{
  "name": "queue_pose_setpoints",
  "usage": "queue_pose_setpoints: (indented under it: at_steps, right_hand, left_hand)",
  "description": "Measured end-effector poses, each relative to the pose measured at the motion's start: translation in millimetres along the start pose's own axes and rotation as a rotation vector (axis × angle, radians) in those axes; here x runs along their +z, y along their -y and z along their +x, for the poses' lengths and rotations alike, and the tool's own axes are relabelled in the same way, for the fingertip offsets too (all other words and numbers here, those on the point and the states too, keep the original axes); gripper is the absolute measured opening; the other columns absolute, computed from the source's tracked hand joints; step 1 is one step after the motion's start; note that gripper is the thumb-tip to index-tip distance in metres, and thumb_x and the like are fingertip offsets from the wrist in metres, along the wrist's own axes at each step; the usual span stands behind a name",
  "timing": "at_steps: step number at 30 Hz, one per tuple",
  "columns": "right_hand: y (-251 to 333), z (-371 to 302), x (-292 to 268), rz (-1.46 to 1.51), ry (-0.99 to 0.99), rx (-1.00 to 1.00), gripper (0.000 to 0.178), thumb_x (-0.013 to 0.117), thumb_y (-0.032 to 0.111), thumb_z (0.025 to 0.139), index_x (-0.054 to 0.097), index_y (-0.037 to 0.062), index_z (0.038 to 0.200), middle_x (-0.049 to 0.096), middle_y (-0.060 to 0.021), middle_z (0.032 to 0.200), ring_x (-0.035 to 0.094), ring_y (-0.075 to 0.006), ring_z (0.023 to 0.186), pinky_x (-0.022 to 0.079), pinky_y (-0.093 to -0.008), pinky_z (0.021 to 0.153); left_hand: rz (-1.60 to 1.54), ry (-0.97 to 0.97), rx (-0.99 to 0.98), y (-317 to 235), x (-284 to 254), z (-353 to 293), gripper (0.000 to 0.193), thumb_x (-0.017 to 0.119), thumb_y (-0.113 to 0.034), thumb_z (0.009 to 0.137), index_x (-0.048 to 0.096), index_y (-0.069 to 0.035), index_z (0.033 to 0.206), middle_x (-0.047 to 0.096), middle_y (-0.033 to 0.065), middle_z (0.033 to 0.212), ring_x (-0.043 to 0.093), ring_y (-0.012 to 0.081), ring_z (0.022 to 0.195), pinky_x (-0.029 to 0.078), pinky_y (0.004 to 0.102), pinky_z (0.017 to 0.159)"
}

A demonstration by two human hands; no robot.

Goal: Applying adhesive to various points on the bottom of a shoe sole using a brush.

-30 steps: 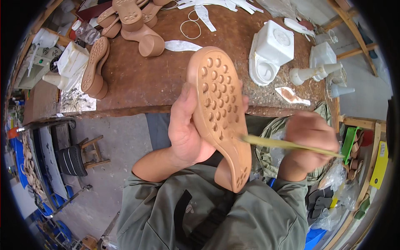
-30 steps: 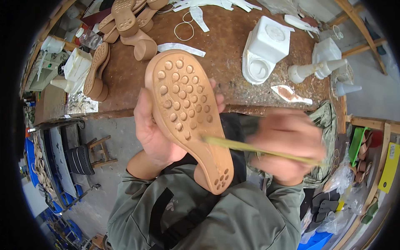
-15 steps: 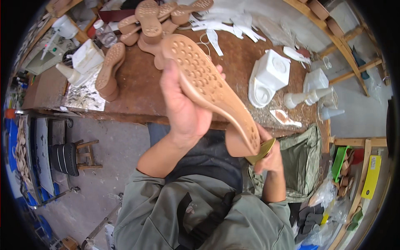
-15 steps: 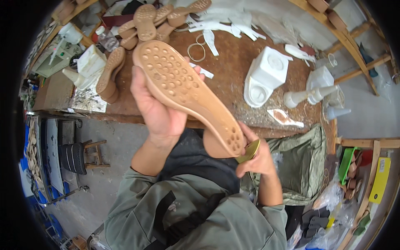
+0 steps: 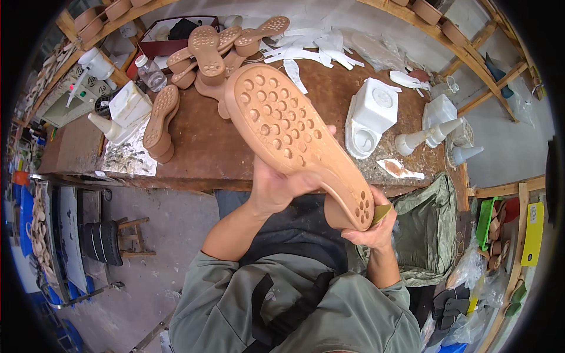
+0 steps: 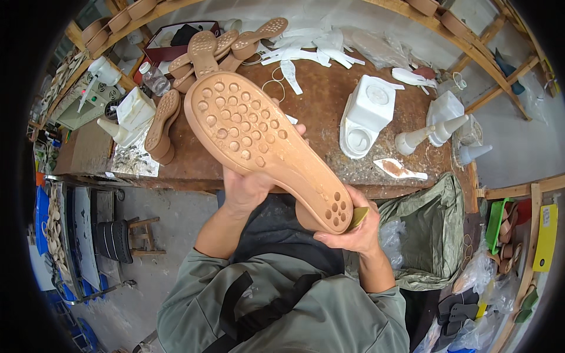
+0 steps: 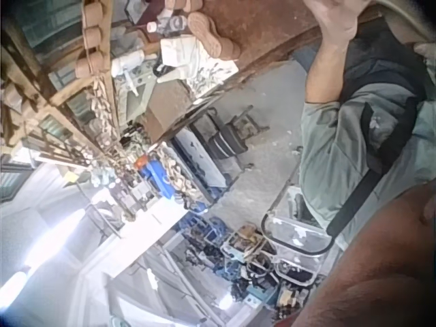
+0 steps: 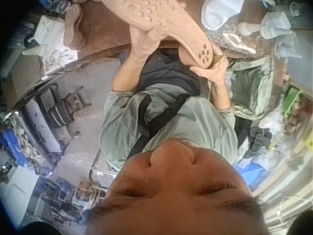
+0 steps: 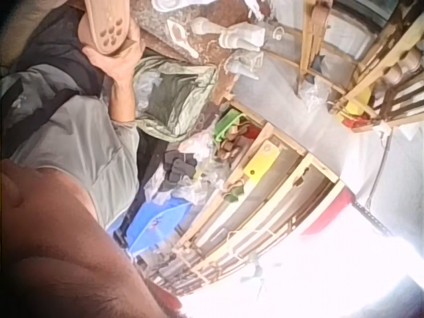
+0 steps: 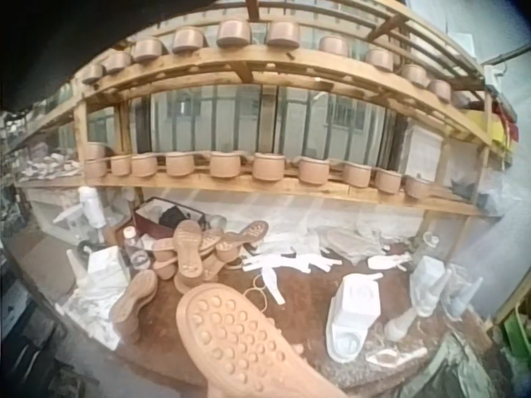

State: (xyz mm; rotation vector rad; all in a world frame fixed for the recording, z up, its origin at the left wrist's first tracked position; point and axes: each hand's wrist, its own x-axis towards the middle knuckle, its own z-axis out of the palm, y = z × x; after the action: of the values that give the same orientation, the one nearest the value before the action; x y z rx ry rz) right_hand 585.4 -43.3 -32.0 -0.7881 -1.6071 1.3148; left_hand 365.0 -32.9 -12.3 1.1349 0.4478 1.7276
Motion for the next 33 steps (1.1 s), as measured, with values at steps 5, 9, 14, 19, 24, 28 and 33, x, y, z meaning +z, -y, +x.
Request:
queue_pose_setpoints:
  at_steps: [5, 9, 14, 19, 24, 28, 33]
  right_hand:
    - [-2.1, -4.3, -7.8, -0.083, 0.059, -0.091, 0.088, 0.092, 0.021, 0.050, 0.050, -0.0098, 0.121, 0.065, -0.0127, 0.104, 0.064, -0.0165, 0.093, 0.049, -0.0292, 0.084]
    - [-1.6, -9.8, -8.0, 0.092, 0.003, 0.018, 0.088, 0.092, 0.021, 0.051, 0.049, -0.0111, 0.121, 0.064, -0.0138, 0.109, 0.063, -0.0165, 0.095, 0.048, -0.0299, 0.086]
    - [-0.1, -12.0, -7.5, 0.177, 0.000, 0.049, 0.087, 0.091, 0.020, 0.052, 0.048, -0.0116, 0.121, 0.063, -0.0138, 0.109, 0.061, -0.0164, 0.097, 0.047, -0.0303, 0.087]
    - [-1.2, -11.9, -8.6, 0.137, 0.033, 0.023, 0.086, 0.091, 0.018, 0.052, 0.049, -0.0117, 0.121, 0.062, -0.0137, 0.109, 0.061, -0.0167, 0.098, 0.047, -0.0308, 0.088]
    - [-1.5, -14.1, -9.9, 0.249, 0.056, 0.084, 0.087, 0.091, 0.019, 0.052, 0.049, -0.0128, 0.120, 0.061, -0.0156, 0.111, 0.060, -0.0176, 0.099, 0.046, -0.0312, 0.089]
    - [-2.5, -14.7, -13.0, 0.289, 0.049, 0.039, 0.088, 0.091, 0.019, 0.052, 0.048, -0.0136, 0.120, 0.060, -0.0167, 0.113, 0.059, -0.0186, 0.100, 0.046, -0.0322, 0.090]
    - [-2.4, -16.1, -17.5, 0.269, 0.088, 0.056, 0.089, 0.092, 0.020, 0.052, 0.047, -0.0143, 0.121, 0.060, -0.0171, 0.115, 0.059, -0.0197, 0.101, 0.045, -0.0330, 0.090]
  left_hand:
    - [-0.175, -0.168, -0.124, -5.4, 7.5, -6.7, 0.100, 0.070, -0.056, 0.073, 0.020, -0.005, 0.143, 0.039, 0.0143, 0.138, 0.049, 0.0373, 0.120, 0.044, 0.0490, 0.099]
    - [0.307, 0.018, 0.086, -10.5, 9.6, -4.7, 0.079, 0.073, -0.029, 0.080, 0.028, 0.004, 0.136, 0.046, 0.0168, 0.130, 0.052, 0.0270, 0.117, 0.044, 0.0394, 0.098]
    - [0.196, -0.469, 0.132, -22.2, -2.9, -0.2, 0.080, 0.071, -0.021, 0.079, 0.025, 0.004, 0.139, 0.045, 0.0138, 0.129, 0.048, 0.0236, 0.118, 0.041, 0.0360, 0.100]
    - [0.280, -0.149, 0.281, -16.1, 2.5, -0.7, 0.093, 0.065, -0.011, 0.079, 0.002, -0.002, 0.146, 0.026, 0.0167, 0.144, 0.044, 0.0266, 0.124, 0.042, 0.0377, 0.099]
    - [-0.026, -0.359, 0.253, -19.7, -5.6, 6.9, 0.097, 0.068, -0.013, 0.076, 0.001, -0.008, 0.146, 0.025, 0.0260, 0.143, 0.048, 0.0296, 0.119, 0.047, 0.0406, 0.095]
    - [0.000, -0.234, 0.095, -1.6, 1.1, -0.2, 0.110, 0.079, -0.015, 0.068, 0.001, -0.005, 0.145, 0.031, 0.0238, 0.140, 0.046, 0.0282, 0.121, 0.045, 0.0400, 0.096]
    - [0.514, -0.022, 0.212, -3.5, -8.7, -6.8, 0.126, 0.087, -0.032, 0.058, 0.000, -0.002, 0.144, 0.031, 0.0227, 0.137, 0.043, 0.0315, 0.123, 0.044, 0.0409, 0.098]
